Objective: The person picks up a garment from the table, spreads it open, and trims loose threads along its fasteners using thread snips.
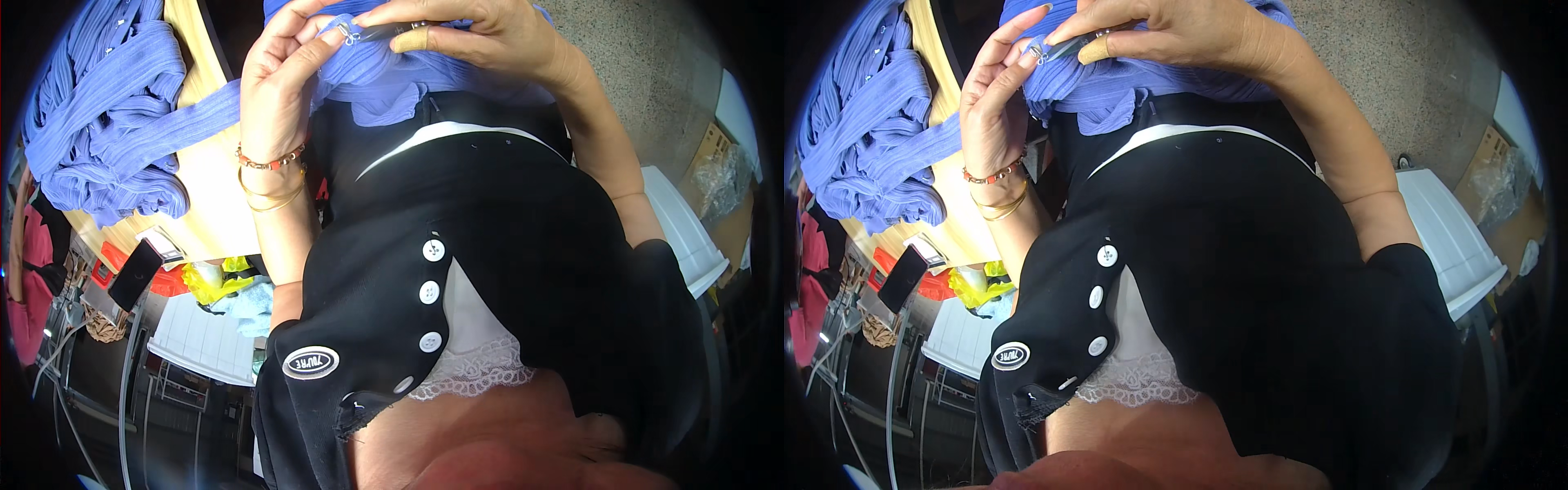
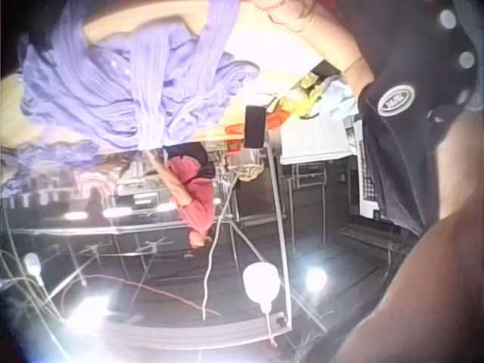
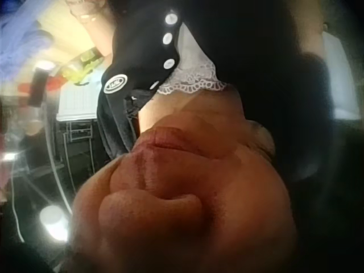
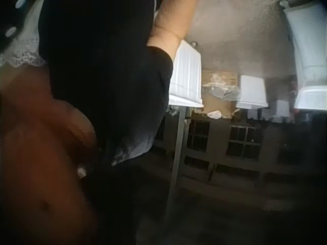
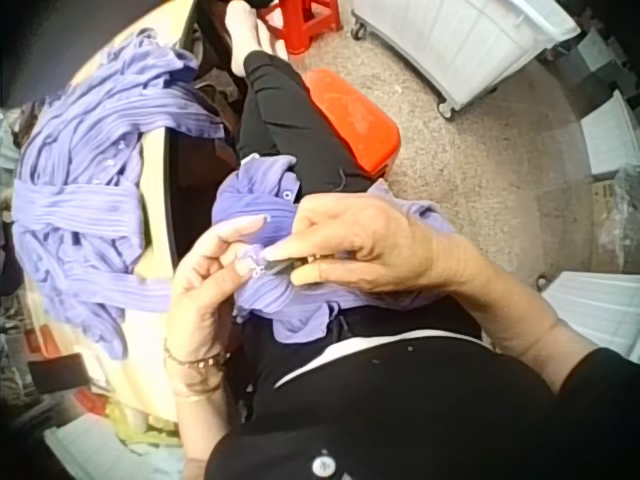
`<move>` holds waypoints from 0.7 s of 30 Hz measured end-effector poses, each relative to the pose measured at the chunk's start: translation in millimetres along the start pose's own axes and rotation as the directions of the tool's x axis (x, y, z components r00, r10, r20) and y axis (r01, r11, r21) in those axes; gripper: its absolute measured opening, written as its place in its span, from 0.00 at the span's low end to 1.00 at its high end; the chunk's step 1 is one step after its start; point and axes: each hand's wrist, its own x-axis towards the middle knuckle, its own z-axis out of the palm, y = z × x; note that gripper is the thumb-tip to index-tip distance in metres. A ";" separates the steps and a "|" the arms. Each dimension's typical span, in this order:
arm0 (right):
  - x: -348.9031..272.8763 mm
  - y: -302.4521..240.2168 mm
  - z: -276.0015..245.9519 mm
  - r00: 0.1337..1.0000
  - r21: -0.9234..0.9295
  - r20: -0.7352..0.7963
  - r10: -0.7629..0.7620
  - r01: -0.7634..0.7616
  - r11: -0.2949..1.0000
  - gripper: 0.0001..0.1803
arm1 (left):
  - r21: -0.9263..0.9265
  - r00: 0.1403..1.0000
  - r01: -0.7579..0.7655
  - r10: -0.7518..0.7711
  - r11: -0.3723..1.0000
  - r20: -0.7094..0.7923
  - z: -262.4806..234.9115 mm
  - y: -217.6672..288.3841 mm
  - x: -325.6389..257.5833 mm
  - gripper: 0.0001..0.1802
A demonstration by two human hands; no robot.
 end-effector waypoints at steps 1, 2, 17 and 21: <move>0.0 0.1 0.1 1.000 0.001 0.001 0.000 0.000 1.000 0.17 | 0.009 1.000 0.003 -0.003 1.000 0.000 -0.5 -0.4 -0.1 0.22; 0.2 0.2 0.1 1.000 -0.010 -0.002 -0.006 0.006 1.000 0.17 | 0.009 1.000 0.003 -0.003 1.000 -0.001 -0.4 -0.5 -0.1 0.22; 0.6 1.0 0.0 0.997 -0.095 -0.054 -0.053 0.047 0.994 0.16 | -0.039 0.995 -0.034 0.030 0.999 -0.094 8.6 -2.1 2.4 0.21; 1.5 -3.3 3.4 0.988 -0.206 -0.143 -0.061 0.030 0.978 0.16 | -0.050 0.989 -0.053 0.045 0.997 -0.139 -2.1 -5.8 3.3 0.20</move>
